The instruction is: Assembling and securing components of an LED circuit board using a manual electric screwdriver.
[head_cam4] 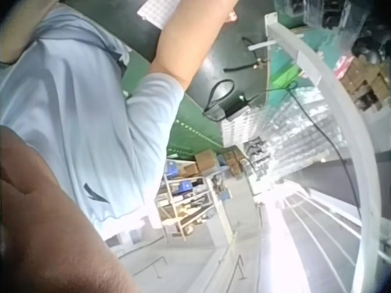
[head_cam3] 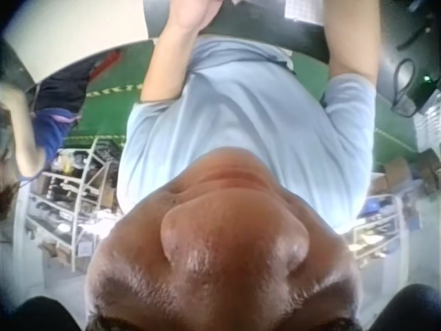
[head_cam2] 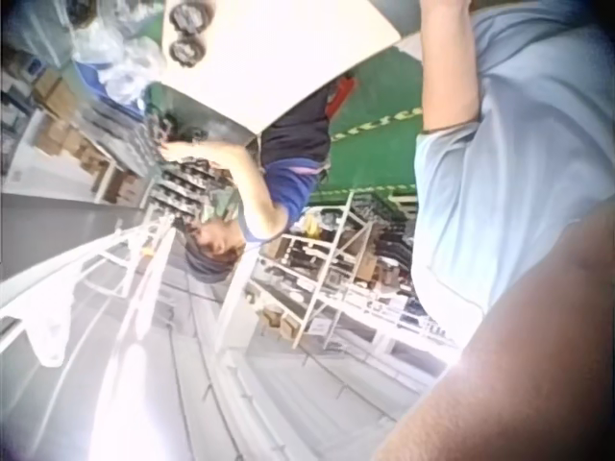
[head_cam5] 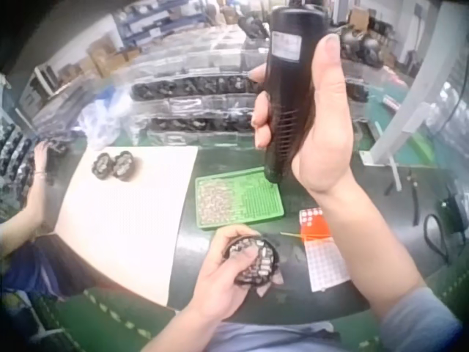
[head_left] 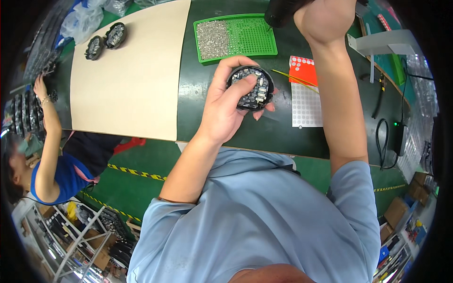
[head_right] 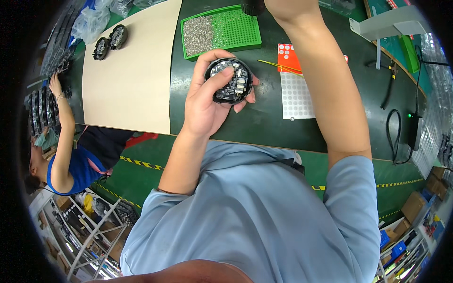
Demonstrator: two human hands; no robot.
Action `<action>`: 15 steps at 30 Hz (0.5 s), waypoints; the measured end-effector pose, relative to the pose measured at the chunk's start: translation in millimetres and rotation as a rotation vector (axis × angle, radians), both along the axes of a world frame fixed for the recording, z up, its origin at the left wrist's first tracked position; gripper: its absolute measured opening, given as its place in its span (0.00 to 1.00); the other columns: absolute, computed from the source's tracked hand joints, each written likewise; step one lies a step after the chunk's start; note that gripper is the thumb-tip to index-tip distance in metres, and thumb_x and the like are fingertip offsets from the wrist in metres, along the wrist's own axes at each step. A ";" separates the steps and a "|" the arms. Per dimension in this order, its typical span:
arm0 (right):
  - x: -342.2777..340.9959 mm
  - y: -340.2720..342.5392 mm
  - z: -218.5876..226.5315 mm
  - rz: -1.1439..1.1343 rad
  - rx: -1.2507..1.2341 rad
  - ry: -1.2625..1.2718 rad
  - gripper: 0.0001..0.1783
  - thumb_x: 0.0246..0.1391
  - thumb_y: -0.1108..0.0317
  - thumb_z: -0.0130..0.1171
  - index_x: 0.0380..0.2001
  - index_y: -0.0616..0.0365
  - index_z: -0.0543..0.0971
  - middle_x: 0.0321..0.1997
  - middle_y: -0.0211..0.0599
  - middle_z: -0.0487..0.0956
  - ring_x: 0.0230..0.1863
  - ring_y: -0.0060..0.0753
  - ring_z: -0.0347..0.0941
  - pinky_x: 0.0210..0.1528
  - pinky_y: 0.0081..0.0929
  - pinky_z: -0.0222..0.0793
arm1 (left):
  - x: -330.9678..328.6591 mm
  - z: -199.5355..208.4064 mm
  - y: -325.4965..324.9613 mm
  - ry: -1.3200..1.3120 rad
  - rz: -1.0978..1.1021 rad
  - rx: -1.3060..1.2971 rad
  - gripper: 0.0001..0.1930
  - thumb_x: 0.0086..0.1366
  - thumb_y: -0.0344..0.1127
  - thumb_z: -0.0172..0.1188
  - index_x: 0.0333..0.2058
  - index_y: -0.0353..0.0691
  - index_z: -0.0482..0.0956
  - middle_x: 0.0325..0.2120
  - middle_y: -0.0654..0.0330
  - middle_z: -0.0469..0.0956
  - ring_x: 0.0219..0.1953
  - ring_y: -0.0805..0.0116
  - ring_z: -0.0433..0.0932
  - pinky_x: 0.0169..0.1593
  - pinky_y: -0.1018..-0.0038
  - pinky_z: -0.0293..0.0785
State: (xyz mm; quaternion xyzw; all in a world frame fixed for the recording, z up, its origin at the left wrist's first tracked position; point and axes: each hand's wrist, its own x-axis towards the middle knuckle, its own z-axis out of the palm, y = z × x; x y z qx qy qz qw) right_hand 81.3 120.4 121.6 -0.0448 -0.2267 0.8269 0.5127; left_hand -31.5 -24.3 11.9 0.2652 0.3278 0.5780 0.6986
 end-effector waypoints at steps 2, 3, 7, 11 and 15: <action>2.3 28.2 -26.5 -0.526 0.725 -0.569 0.45 0.68 0.27 0.31 0.39 0.61 0.78 0.22 0.35 0.77 0.18 0.24 0.71 0.24 0.18 0.70 | 1.9 1.3 0.4 -0.024 -0.002 0.007 0.12 0.76 0.31 0.46 0.55 0.43 0.64 0.37 0.39 0.81 0.31 0.57 0.83 0.26 0.73 0.73; 1.6 28.2 -26.9 -0.525 0.720 -0.568 0.45 0.68 0.27 0.31 0.39 0.61 0.78 0.22 0.35 0.77 0.18 0.24 0.71 0.24 0.18 0.70 | 2.2 1.3 1.0 -0.022 -0.002 0.002 0.12 0.76 0.31 0.46 0.55 0.43 0.64 0.37 0.39 0.81 0.31 0.57 0.83 0.26 0.73 0.73; 2.2 32.4 -31.1 -0.543 0.712 -0.606 0.45 0.68 0.27 0.31 0.38 0.61 0.78 0.21 0.35 0.77 0.17 0.24 0.71 0.23 0.19 0.70 | 2.4 1.4 2.2 -0.033 0.007 -0.004 0.12 0.76 0.31 0.46 0.55 0.42 0.64 0.37 0.38 0.80 0.31 0.56 0.83 0.26 0.72 0.73; -0.6 28.6 -29.3 -0.572 0.708 -0.646 0.45 0.67 0.27 0.31 0.36 0.61 0.78 0.21 0.35 0.77 0.16 0.24 0.71 0.22 0.19 0.70 | 1.4 1.8 2.1 -0.031 -0.002 -0.010 0.12 0.76 0.31 0.46 0.55 0.42 0.64 0.37 0.38 0.80 0.31 0.55 0.82 0.26 0.72 0.73; 1.4 28.4 -30.6 -0.550 0.712 -0.610 0.46 0.67 0.26 0.30 0.36 0.61 0.78 0.20 0.35 0.76 0.16 0.24 0.71 0.22 0.19 0.70 | 2.3 1.8 1.8 -0.041 -0.001 -0.021 0.12 0.76 0.32 0.46 0.55 0.43 0.64 0.38 0.39 0.80 0.32 0.55 0.82 0.28 0.71 0.74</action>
